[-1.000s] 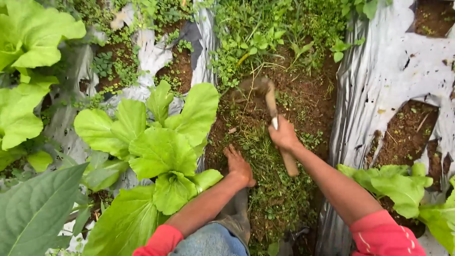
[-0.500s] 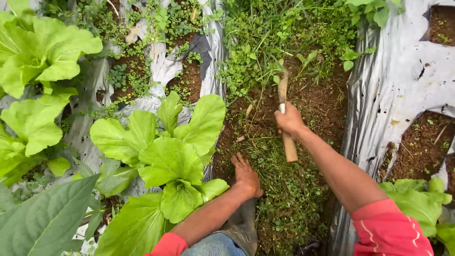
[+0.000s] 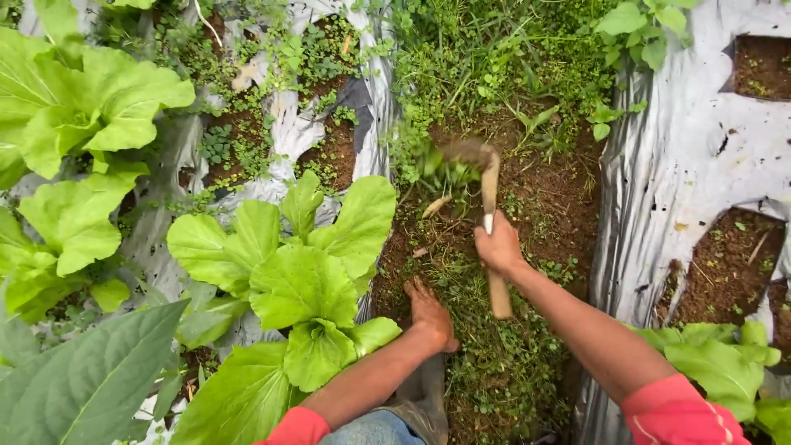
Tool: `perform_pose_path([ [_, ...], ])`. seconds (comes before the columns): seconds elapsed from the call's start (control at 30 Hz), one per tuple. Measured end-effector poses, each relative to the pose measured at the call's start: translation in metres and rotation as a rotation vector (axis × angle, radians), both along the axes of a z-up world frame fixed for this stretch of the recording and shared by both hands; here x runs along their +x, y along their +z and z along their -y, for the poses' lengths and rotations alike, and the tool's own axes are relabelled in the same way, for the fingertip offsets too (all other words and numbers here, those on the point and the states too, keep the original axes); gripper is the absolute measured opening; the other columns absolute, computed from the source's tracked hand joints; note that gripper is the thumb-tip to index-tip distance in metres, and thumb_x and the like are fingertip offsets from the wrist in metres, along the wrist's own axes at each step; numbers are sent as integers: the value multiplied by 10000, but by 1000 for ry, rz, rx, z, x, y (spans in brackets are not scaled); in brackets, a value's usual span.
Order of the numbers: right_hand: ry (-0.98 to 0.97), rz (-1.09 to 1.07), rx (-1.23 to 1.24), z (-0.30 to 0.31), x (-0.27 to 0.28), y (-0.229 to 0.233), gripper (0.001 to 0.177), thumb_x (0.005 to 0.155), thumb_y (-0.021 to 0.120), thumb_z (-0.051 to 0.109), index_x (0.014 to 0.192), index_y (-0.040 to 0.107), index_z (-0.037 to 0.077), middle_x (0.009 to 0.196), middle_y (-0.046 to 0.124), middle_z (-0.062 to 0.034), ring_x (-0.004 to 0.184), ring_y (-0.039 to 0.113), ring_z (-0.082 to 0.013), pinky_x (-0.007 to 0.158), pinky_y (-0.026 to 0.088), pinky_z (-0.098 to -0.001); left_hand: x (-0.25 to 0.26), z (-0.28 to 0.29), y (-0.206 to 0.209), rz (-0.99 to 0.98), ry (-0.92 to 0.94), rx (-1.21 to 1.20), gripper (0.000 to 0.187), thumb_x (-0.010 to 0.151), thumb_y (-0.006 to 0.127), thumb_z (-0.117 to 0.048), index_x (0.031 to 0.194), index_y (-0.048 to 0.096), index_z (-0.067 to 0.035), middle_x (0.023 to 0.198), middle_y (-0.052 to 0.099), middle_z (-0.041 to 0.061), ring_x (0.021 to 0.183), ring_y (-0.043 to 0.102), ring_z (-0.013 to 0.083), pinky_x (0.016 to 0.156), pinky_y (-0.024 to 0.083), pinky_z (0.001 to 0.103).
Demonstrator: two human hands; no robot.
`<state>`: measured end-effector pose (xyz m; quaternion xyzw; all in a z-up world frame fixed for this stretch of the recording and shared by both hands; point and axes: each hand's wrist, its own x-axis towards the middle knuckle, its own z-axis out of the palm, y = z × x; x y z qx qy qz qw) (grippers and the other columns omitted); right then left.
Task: Weeding a vegetable garden by hand and using a hand sickle to clear soil between plants.
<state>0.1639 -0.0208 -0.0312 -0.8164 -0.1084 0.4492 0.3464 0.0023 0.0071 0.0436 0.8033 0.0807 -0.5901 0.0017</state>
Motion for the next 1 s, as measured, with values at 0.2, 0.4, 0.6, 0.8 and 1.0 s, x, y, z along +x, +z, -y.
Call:
perform_pose_path([
  [0.2,-342,-39,169,-80,37,-40,537,1022,495,76,1487,281,-85,861,616,-171,475,633,-163,389,568,-271,-6,1,-19,19,24,7,1011,872,394,-724,1581,333,-6,1606,355,292,1506,280,486,1205,144,701],
  [0.4,201,7,-59,34,-52,33,497,949,584,164,1390,491,-45,1149,662,-348,1059,695,-450,825,575,-552,0,4,-23,-65,-5,25,1056,885,382,-742,1606,275,23,1623,272,342,1504,241,514,1198,69,713],
  [0.6,-243,125,108,-8,3,-32,505,973,493,110,1423,367,-83,765,649,-235,445,626,-257,434,559,-397,-7,1,-20,42,-35,13,1007,853,381,-787,1536,441,-48,1605,380,249,1509,256,501,1188,192,726],
  [0.8,75,41,-14,2,15,-23,492,955,572,91,1396,445,-86,809,681,-257,498,681,-301,465,579,-442,-1,1,-5,1,-33,25,942,892,354,-785,1498,505,-80,1616,384,210,1529,244,456,1219,177,691],
  [1.0,-366,189,92,-23,46,-54,528,974,507,94,1452,351,-66,894,667,-252,473,662,-235,486,617,-358,13,14,23,-97,-20,121,810,1020,354,-661,1588,412,-87,1648,312,249,1508,270,482,1204,127,685],
])
